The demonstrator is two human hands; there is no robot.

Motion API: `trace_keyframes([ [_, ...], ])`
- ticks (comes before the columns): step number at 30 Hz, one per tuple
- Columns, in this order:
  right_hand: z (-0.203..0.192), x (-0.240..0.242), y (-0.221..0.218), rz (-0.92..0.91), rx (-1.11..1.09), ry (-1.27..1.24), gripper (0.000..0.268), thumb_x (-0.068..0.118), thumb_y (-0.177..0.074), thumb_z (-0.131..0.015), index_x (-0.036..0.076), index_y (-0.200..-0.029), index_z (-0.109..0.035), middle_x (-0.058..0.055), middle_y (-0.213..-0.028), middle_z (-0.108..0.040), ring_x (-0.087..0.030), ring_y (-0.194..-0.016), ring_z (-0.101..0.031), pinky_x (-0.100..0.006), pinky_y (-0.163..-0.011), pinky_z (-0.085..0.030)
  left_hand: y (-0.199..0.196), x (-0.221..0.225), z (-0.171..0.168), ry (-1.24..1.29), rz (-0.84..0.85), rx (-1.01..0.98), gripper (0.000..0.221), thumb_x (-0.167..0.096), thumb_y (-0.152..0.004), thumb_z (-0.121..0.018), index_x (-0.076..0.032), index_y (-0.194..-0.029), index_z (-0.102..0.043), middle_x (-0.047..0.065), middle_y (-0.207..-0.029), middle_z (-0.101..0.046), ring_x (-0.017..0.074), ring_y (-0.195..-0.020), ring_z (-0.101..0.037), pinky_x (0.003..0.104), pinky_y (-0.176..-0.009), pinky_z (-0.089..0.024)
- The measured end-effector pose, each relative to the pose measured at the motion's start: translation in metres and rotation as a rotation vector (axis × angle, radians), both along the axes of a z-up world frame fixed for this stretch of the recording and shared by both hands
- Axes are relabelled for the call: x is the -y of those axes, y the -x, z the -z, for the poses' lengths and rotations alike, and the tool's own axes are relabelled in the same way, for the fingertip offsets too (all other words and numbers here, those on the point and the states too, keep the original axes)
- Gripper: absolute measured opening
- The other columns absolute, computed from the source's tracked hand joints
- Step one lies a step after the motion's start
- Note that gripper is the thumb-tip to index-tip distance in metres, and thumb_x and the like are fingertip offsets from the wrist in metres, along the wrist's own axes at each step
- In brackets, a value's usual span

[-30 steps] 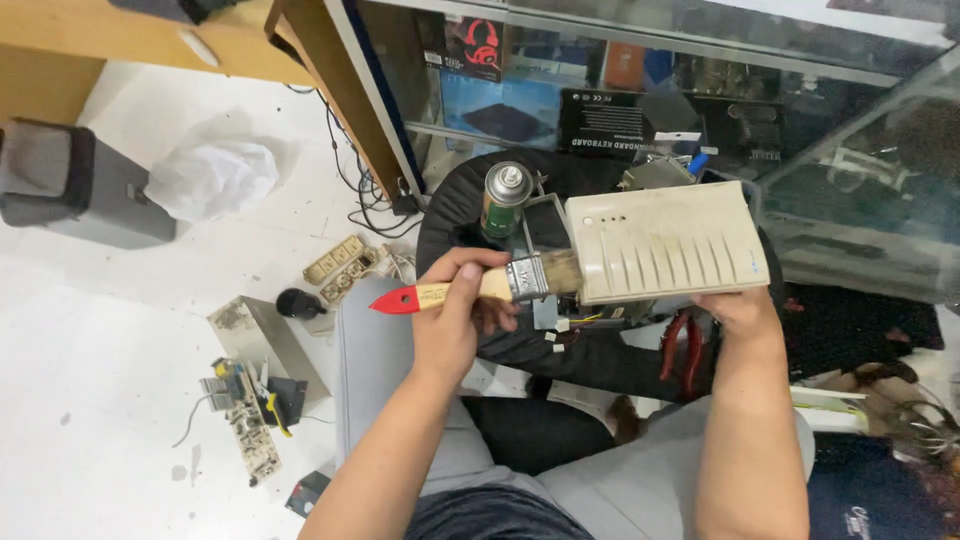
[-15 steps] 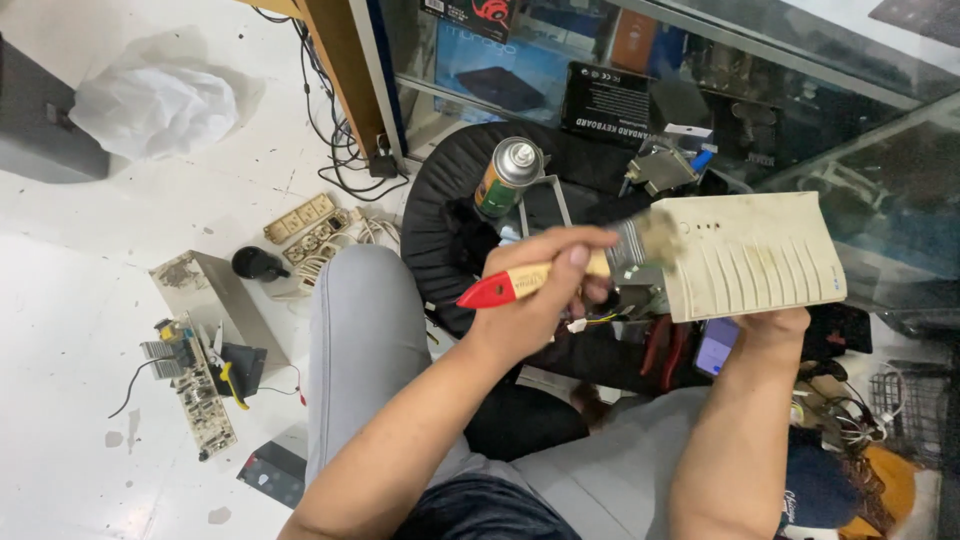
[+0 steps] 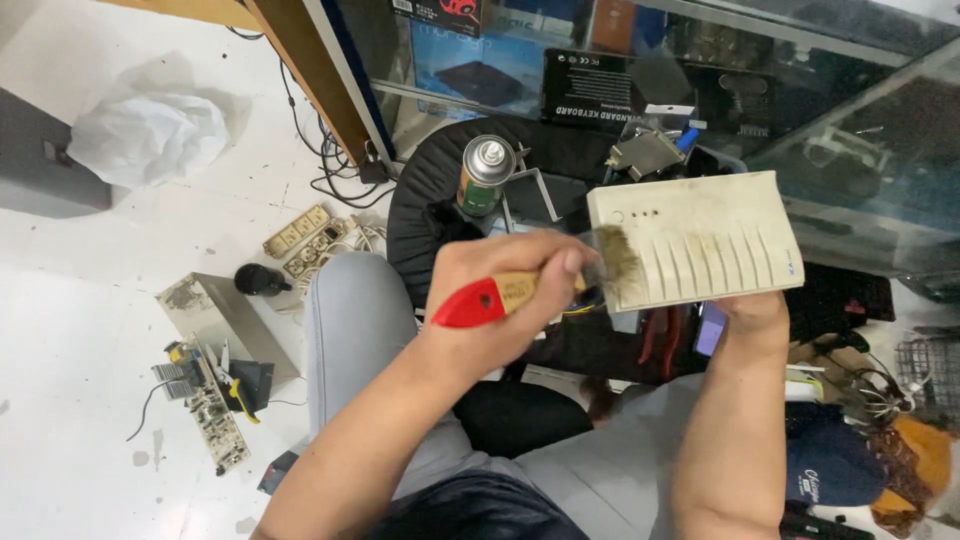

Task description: Cleaning the outer plastic casing of an electronic device using a brush and a cloth

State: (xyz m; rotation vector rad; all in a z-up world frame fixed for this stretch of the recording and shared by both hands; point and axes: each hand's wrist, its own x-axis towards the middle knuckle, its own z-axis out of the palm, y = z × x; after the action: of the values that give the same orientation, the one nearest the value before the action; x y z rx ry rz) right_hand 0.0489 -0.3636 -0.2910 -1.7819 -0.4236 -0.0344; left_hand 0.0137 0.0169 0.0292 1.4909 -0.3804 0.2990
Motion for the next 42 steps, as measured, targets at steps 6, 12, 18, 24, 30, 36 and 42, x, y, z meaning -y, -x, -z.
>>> trace_keyframes([
  [6, 0.007, -0.008, 0.008, 0.026, 0.001, -0.045, 0.105, -0.012, -0.053, -0.084, -0.003, -0.15, -0.045, -0.027, -0.151, -0.049, -0.035, -0.141, -0.036, -0.062, -0.114, -0.034, -0.001, -0.019, -0.02, -0.221, 0.232, -0.007, 0.043, -0.017, -0.103, -0.053, -0.012, -0.061, -0.047, -0.002, -0.056, -0.047, 0.0082, -0.045, -0.04, 0.023, -0.042, -0.03],
  [12, -0.023, -0.021, -0.003, 0.032, -0.003, -0.088, 0.107, -0.013, -0.052, -0.084, -0.002, -0.151, -0.045, -0.027, -0.151, -0.049, -0.034, -0.141, -0.036, -0.061, -0.114, -0.035, 0.003, -0.016, -0.011, -0.276, 0.067, 0.006, 0.019, -0.023, -0.092, -0.067, -0.016, -0.074, -0.07, 0.008, -0.054, -0.064, 0.0278, -0.049, -0.066, 0.035, -0.049, -0.054],
  [18, -0.095, -0.028, -0.023, 0.03, -0.008, -0.121, 0.108, -0.014, -0.051, -0.084, -0.001, -0.151, -0.045, -0.026, -0.152, -0.049, -0.033, -0.141, -0.036, -0.061, -0.114, -0.035, -0.001, -0.015, -0.026, -0.369, 0.075, 0.073, 0.019, -0.017, -0.092, -0.065, -0.011, -0.075, -0.07, 0.012, -0.055, -0.065, 0.0329, -0.05, -0.068, 0.034, -0.05, -0.056],
  [24, -0.104, -0.031, -0.026, 0.039, -0.004, -0.156, 0.109, -0.015, -0.05, -0.084, 0.0, -0.151, -0.045, -0.026, -0.152, -0.049, -0.032, -0.14, -0.036, -0.06, -0.114, -0.035, -0.007, -0.017, -0.033, -0.436, 0.118, -0.032, 0.029, -0.025, -0.095, -0.059, -0.016, -0.068, -0.065, 0.011, -0.051, -0.062, 0.0257, -0.044, -0.057, 0.035, -0.047, -0.051],
  [30, -0.105, -0.035, -0.025, 0.025, -0.017, -0.183, 0.11, -0.016, -0.05, -0.084, 0.001, -0.151, -0.045, -0.025, -0.152, -0.049, -0.031, -0.14, -0.036, -0.059, -0.114, -0.035, -0.021, -0.017, -0.039, -0.511, -0.007, 0.062, 0.025, -0.015, -0.095, -0.058, -0.013, -0.071, -0.066, 0.011, -0.049, -0.059, 0.0311, -0.043, -0.059, 0.034, -0.047, -0.05],
  [36, -0.096, -0.035, -0.025, 0.019, -0.015, -0.215, 0.111, -0.017, -0.049, -0.084, 0.001, -0.151, -0.045, -0.025, -0.152, -0.049, -0.03, -0.14, -0.036, -0.059, -0.115, -0.035, -0.037, -0.019, -0.03, -0.464, 0.065, 0.017, 0.029, -0.017, -0.096, -0.057, -0.01, -0.07, -0.067, 0.01, -0.048, -0.06, 0.0241, -0.043, -0.057, 0.032, -0.044, -0.048],
  [42, -0.094, -0.032, -0.029, 0.026, -0.018, -0.245, 0.124, -0.021, -0.043, -0.082, 0.001, -0.156, -0.036, -0.02, -0.157, -0.044, -0.026, -0.14, -0.033, -0.058, -0.119, -0.027, -0.047, -0.015, -0.034, -0.482, 0.054, -0.035, 0.028, -0.022, -0.096, -0.059, -0.011, -0.074, -0.071, 0.01, -0.049, -0.062, 0.0247, -0.045, -0.065, 0.031, -0.048, -0.052],
])
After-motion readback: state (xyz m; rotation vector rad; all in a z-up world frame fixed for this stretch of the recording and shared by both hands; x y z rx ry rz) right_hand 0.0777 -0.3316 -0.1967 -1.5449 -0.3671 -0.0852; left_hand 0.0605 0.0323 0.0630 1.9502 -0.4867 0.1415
